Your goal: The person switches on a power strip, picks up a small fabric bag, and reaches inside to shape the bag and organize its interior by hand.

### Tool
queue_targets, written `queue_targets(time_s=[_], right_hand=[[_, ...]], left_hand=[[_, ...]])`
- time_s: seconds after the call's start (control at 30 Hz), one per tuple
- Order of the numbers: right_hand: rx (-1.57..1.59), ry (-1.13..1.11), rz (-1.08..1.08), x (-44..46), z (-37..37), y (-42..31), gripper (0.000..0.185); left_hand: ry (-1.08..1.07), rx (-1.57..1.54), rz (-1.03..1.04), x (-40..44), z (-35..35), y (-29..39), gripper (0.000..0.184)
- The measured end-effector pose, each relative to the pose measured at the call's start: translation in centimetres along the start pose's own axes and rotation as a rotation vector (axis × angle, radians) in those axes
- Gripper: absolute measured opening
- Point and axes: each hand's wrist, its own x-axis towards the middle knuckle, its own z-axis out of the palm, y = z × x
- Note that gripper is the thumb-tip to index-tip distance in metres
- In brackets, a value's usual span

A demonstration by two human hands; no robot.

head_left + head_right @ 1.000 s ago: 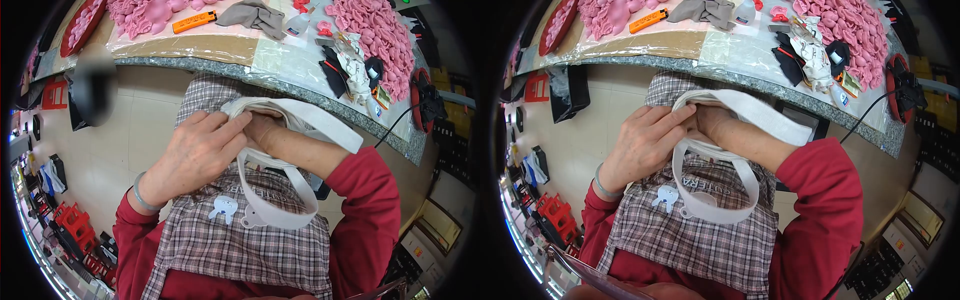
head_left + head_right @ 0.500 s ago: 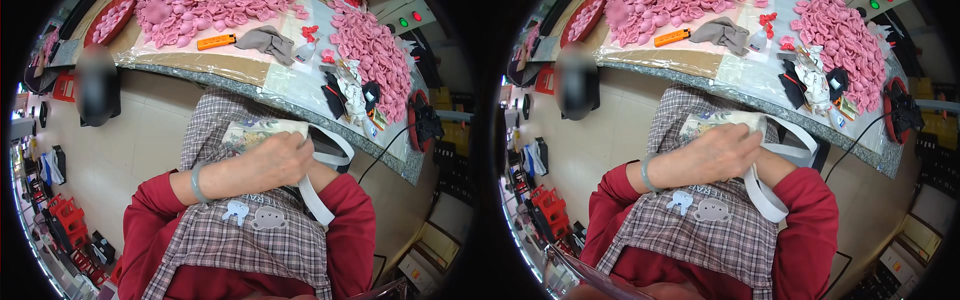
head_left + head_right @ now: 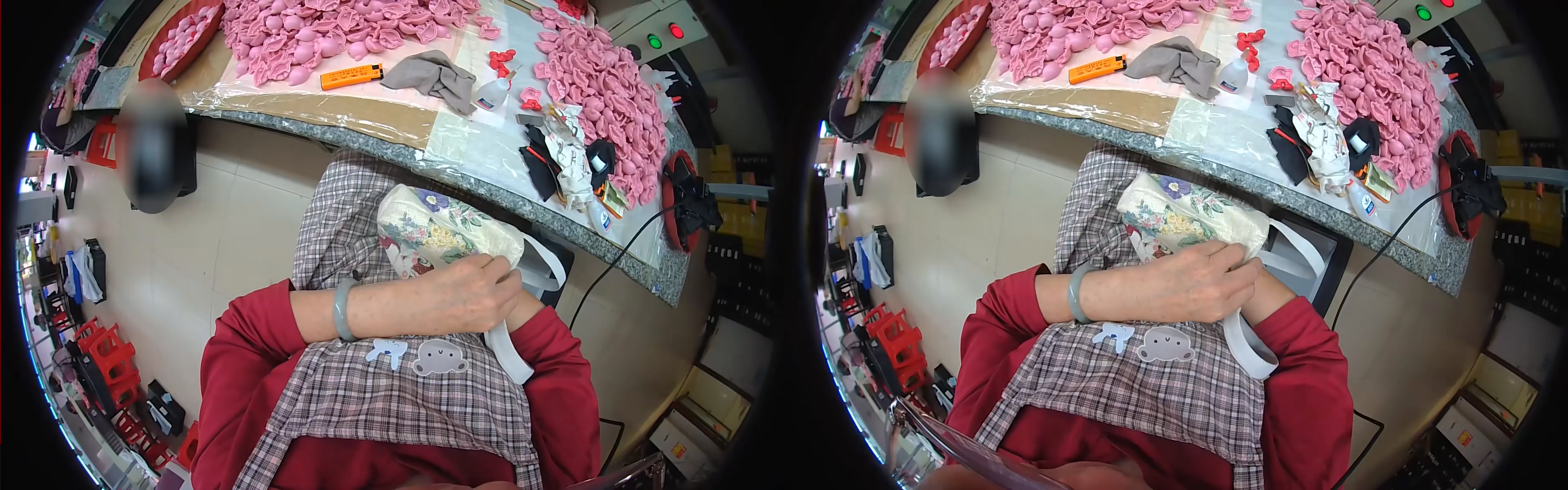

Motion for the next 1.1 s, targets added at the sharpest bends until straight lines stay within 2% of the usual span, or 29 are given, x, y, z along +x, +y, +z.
queue_targets(time_s=[0.33, 0.43, 0.57, 0.63, 0.7, 0.8, 0.93, 1.1], right_hand=[[-0.700, -0.018, -0.085, 2.3, -0.2, -1.3, 0.026], [-0.814, -0.044, -0.073, 3.3, -0.1, -1.4, 0.026], [-0.835, -0.074, -0.034, 4.3, -0.3, -1.3, 0.026], [-0.727, -0.079, 0.020, 4.1, -0.5, -1.4, 0.026], [-0.468, -0.065, 0.118, 3.4, -0.7, -1.5, 0.026], [0.473, 0.058, 0.281, 1.8, 0.2, -0.7, 0.028], [0.816, -0.007, 0.167, 0.9, 0.4, 1.0, 0.029], [1.016, -0.151, 0.085, 1.0, -0.8, 4.9, 0.031]], left_hand=[[0.017, -0.099, -0.055, -1.0, -1.4, -0.8, 0.026], [0.013, -0.120, -0.185, -2.6, -3.7, -2.2, 0.027], [0.177, 0.005, -0.338, -4.9, -6.2, -3.8, 0.026], [0.185, -0.037, -0.429, -6.0, -7.1, -4.1, 0.029], [0.201, -0.022, -0.467, -7.3, -7.3, -3.8, 0.030], [0.213, -0.013, -0.493, -8.6, -7.7, -3.2, 0.034], [0.222, -0.017, -0.505, -9.7, -8.1, -2.7, 0.034], [0.223, -0.013, -0.512, -10.4, -8.4, -2.9, 0.033]])
